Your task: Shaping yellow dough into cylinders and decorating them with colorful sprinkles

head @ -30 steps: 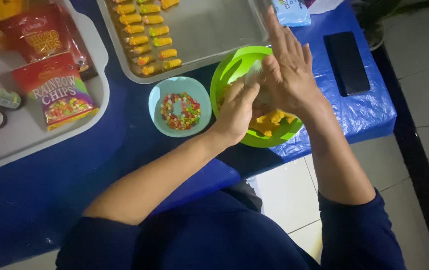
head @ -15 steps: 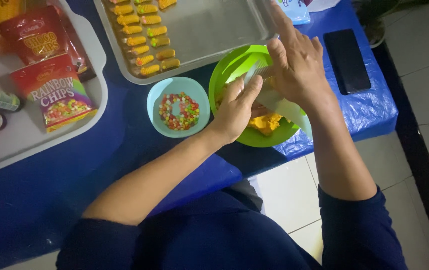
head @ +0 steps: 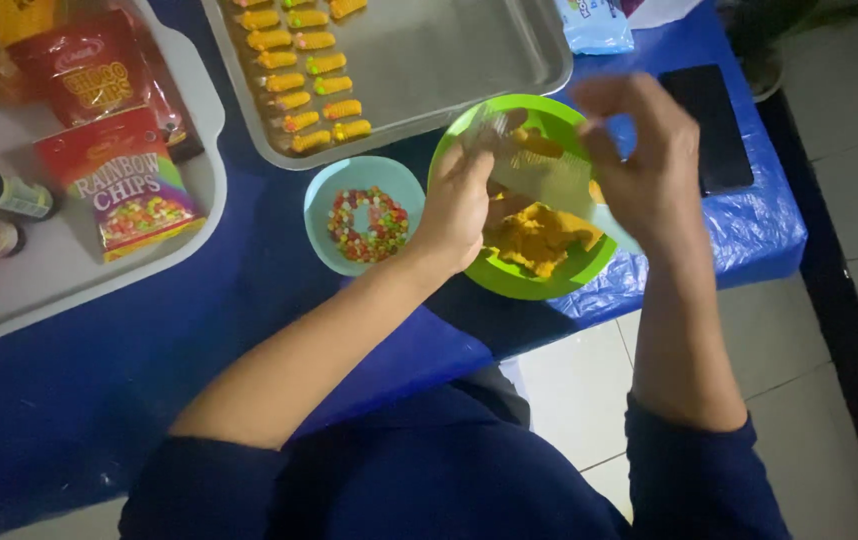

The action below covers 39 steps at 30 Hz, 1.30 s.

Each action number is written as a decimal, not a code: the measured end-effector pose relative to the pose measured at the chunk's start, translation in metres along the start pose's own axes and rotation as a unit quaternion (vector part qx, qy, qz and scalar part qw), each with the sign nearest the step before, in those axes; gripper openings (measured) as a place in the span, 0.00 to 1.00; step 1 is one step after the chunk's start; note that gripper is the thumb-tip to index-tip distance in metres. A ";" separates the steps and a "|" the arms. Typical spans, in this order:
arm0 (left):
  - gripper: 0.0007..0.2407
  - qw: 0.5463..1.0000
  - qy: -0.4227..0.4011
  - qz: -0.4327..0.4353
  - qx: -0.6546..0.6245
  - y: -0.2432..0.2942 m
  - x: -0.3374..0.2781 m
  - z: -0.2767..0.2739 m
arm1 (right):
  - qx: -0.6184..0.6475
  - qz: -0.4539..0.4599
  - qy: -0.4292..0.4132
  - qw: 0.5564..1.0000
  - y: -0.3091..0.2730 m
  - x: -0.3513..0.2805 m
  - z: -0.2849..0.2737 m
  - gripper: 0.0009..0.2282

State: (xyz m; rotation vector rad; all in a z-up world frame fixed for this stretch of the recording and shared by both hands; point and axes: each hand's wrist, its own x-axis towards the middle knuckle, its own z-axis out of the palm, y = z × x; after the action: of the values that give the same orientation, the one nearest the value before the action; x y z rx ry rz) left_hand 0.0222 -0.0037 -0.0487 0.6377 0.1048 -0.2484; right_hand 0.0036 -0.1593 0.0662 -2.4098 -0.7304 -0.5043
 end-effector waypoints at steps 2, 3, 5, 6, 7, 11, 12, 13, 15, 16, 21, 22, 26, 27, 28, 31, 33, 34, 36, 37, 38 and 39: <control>0.14 0.998 -0.042 0.033 0.019 0.008 -0.002 -0.002 | -0.054 -0.010 0.008 0.998 0.009 -0.016 0.015 0.09; 0.18 0.994 -0.084 0.064 0.040 0.011 -0.003 -0.002 | -0.107 -0.020 0.018 0.994 0.014 -0.025 0.023 0.09; 0.21 0.994 -0.067 0.037 0.074 0.021 -0.011 0.005 | -0.107 -0.053 0.042 0.992 0.018 -0.028 0.033 0.08; 0.23 0.993 -0.051 0.014 0.109 0.026 -0.015 0.009 | -0.108 -0.089 0.067 0.988 0.020 -0.029 0.038 0.07; 0.23 0.993 -0.052 0.013 0.109 0.024 -0.013 0.007 | -0.108 -0.088 0.068 0.988 0.019 -0.031 0.039 0.07; 0.16 0.988 -0.078 0.047 0.124 0.016 -0.004 -0.002 | -0.128 -0.053 0.081 0.987 0.019 -0.036 0.046 0.07; 0.16 0.982 -0.082 0.074 0.156 0.012 -0.002 -0.005 | -0.129 -0.032 0.071 0.989 0.020 -0.040 0.047 0.08; 0.16 0.981 -0.083 0.072 0.157 0.012 -0.005 -0.004 | -0.129 -0.030 0.072 0.989 0.024 -0.042 0.049 0.08; 0.15 0.966 -0.064 0.087 0.234 0.013 -0.009 -0.004 | -0.090 0.033 0.069 0.993 0.032 -0.047 0.055 0.12; 0.15 0.966 -0.065 0.086 0.236 0.013 -0.011 -0.001 | -0.090 0.035 0.070 0.993 0.035 -0.047 0.056 0.12; 0.27 0.952 0.079 -0.036 0.292 0.020 -0.015 0.018 | -0.035 0.088 0.050 0.994 0.030 -0.043 0.056 0.10; 0.27 0.952 0.079 -0.036 0.293 0.016 -0.010 0.011 | -0.034 0.088 0.051 0.994 0.033 -0.044 0.056 0.10; 0.24 0.968 0.062 -0.015 0.242 0.011 -0.003 -0.003 | -0.048 0.093 0.097 0.990 0.043 -0.047 0.055 0.11; 0.27 0.970 0.047 -0.014 0.236 0.013 -0.005 -0.003 | -0.060 0.099 0.115 0.987 0.044 -0.048 0.056 0.09; 0.27 0.970 0.048 -0.014 0.236 0.012 -0.003 -0.005 | -0.060 0.098 0.115 0.987 0.045 -0.050 0.055 0.09; 0.30 0.960 0.004 0.014 0.280 0.011 -0.005 -0.007 | -0.069 0.104 0.123 0.985 0.046 -0.055 0.054 0.07; 0.32 0.955 -0.001 0.022 0.295 0.013 -0.013 0.001 | -0.066 0.117 0.142 0.981 0.046 -0.056 0.055 0.08; 0.32 0.955 -0.001 0.022 0.295 0.015 -0.014 0.002 | -0.066 0.117 0.142 0.981 0.045 -0.057 0.054 0.08; 0.34 0.964 0.010 -0.004 0.265 0.019 -0.015 0.006 | -0.072 0.118 0.150 0.979 0.044 -0.059 0.052 0.08; 0.34 0.964 0.010 -0.004 0.265 0.017 -0.013 0.004 | -0.072 0.118 0.151 0.979 0.042 -0.057 0.052 0.08; 0.35 0.974 0.004 -0.004 0.227 0.015 -0.011 0.002 | -0.062 0.118 0.162 0.978 0.040 -0.055 0.052 0.08; 0.36 0.982 -0.002 -0.004 0.188 0.012 -0.010 0.001 | -0.052 0.118 0.173 0.976 0.038 -0.053 0.053 0.08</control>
State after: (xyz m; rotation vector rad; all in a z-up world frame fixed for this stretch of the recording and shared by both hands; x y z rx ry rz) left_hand 0.0160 0.0076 -0.0394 1.0125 0.0572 -0.2804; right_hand -0.0055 -0.1738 -0.0160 -2.3712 -0.2691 -0.8512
